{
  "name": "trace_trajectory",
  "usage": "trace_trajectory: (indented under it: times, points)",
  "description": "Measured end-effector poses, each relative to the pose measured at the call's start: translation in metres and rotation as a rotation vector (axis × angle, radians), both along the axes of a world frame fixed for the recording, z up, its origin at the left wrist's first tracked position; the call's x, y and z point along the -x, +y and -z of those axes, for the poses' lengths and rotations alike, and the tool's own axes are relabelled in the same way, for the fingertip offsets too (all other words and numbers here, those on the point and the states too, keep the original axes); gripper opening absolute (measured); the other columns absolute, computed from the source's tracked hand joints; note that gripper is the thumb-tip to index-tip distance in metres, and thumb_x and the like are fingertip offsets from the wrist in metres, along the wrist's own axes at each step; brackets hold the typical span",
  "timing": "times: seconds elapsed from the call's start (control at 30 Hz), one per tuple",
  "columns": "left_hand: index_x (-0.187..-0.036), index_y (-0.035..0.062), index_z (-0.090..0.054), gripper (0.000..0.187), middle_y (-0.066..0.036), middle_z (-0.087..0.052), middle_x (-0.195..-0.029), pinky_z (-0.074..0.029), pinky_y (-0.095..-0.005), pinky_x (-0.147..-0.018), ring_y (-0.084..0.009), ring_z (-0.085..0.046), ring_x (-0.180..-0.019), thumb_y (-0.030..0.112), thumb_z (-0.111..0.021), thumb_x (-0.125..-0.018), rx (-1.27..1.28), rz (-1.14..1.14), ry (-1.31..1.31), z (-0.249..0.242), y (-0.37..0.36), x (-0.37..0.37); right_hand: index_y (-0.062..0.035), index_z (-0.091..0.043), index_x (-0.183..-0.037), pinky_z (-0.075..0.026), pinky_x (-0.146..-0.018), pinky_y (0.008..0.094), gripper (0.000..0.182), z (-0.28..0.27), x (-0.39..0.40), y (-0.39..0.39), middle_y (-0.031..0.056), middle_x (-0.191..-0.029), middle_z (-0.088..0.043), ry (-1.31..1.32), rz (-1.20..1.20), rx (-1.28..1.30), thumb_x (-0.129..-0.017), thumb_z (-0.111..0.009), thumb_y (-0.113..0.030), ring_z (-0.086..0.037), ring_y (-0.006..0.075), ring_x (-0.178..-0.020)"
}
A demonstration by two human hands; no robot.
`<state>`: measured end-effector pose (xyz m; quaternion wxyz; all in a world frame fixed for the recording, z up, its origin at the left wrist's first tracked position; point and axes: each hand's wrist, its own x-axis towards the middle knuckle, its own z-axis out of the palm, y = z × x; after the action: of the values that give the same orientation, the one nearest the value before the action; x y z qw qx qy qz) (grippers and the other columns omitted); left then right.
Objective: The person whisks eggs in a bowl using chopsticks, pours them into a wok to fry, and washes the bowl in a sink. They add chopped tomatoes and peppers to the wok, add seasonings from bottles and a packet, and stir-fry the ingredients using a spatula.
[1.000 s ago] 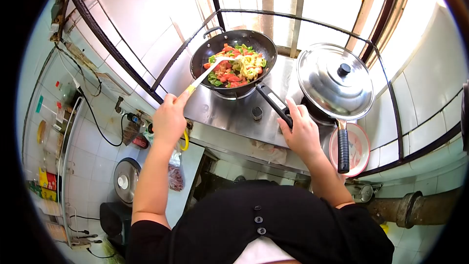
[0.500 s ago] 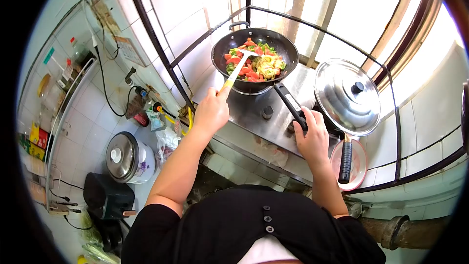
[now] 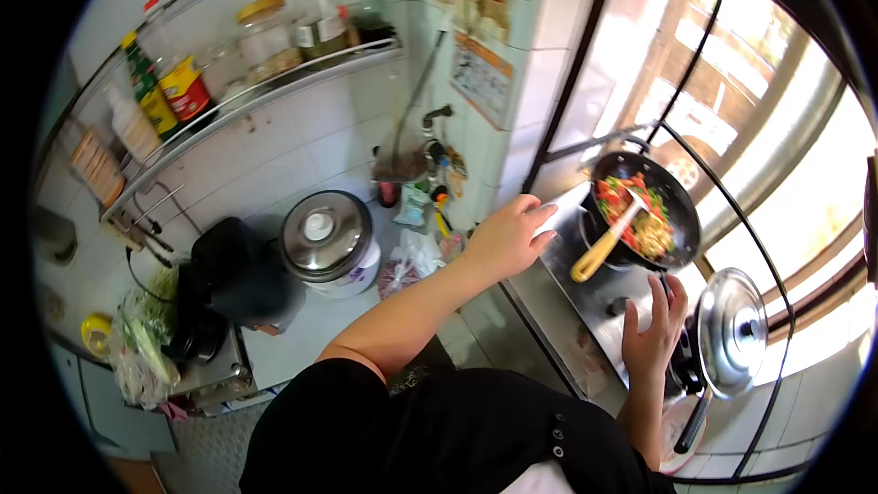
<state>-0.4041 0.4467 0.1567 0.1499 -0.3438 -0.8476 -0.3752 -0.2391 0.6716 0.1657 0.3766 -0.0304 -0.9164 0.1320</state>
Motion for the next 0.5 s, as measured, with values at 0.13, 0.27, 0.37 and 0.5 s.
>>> trace_trajectory:
  times: [0.13, 0.27, 0.37, 0.5]
  points:
    - [-0.122, 0.0115, -0.063, 0.036, -0.01, -0.056, -0.12, -0.05, -0.0378, -0.077, -0.0247, -0.063, -0.072, 0.029, -0.061, -0.091, -0.002, -0.138, 0.033, -0.002, -0.059, 0.006, -0.0039, -0.059, -0.12, -0.041, -0.098, 0.0477, 0.047, -0.018, 0.045, -0.06, 0.0217, -0.127, -0.048, 0.011, -0.274, -0.004, -0.075, -0.071, -0.012, -0.049, 0.0406, -0.117]
    - [-0.12, 0.0115, -0.063, 0.035, -0.01, -0.058, -0.118, -0.052, -0.0362, -0.072, -0.0247, -0.063, -0.073, 0.023, -0.065, -0.088, -0.072, -0.261, 0.099, -0.006, -0.124, 0.002, -0.0035, -0.059, -0.119, -0.043, -0.095, 0.0456, 0.046, -0.028, 0.085, -0.116, 0.0214, -0.128, -0.047, -0.021, -0.476, -0.023, -0.075, -0.071, -0.011, -0.049, 0.0399, -0.114]
    - [-0.119, 0.0129, -0.062, 0.033, -0.011, -0.06, -0.113, -0.052, -0.0381, -0.081, -0.0286, -0.063, -0.097, 0.02, -0.064, -0.086, -0.235, -0.435, 0.093, -0.026, -0.184, -0.004, -0.0041, -0.06, -0.118, -0.045, -0.09, 0.0437, 0.046, -0.038, 0.109, -0.155, 0.0207, -0.128, -0.047, -0.011, -0.609, -0.042, -0.075, -0.073, -0.011, -0.05, 0.0382, -0.111]
    - [-0.126, 0.0046, -0.055, 0.042, -0.013, -0.059, -0.117, -0.048, -0.0358, -0.084, -0.0269, -0.058, -0.104, 0.015, -0.065, -0.086, -0.52, -0.873, 0.496, -0.055, -0.33, 0.043, -0.0048, -0.06, -0.117, -0.048, -0.086, 0.0423, 0.046, -0.051, 0.131, -0.198, 0.0203, -0.127, -0.048, 0.037, -0.775, -0.02, -0.073, -0.074, -0.01, -0.054, 0.0372, -0.107]
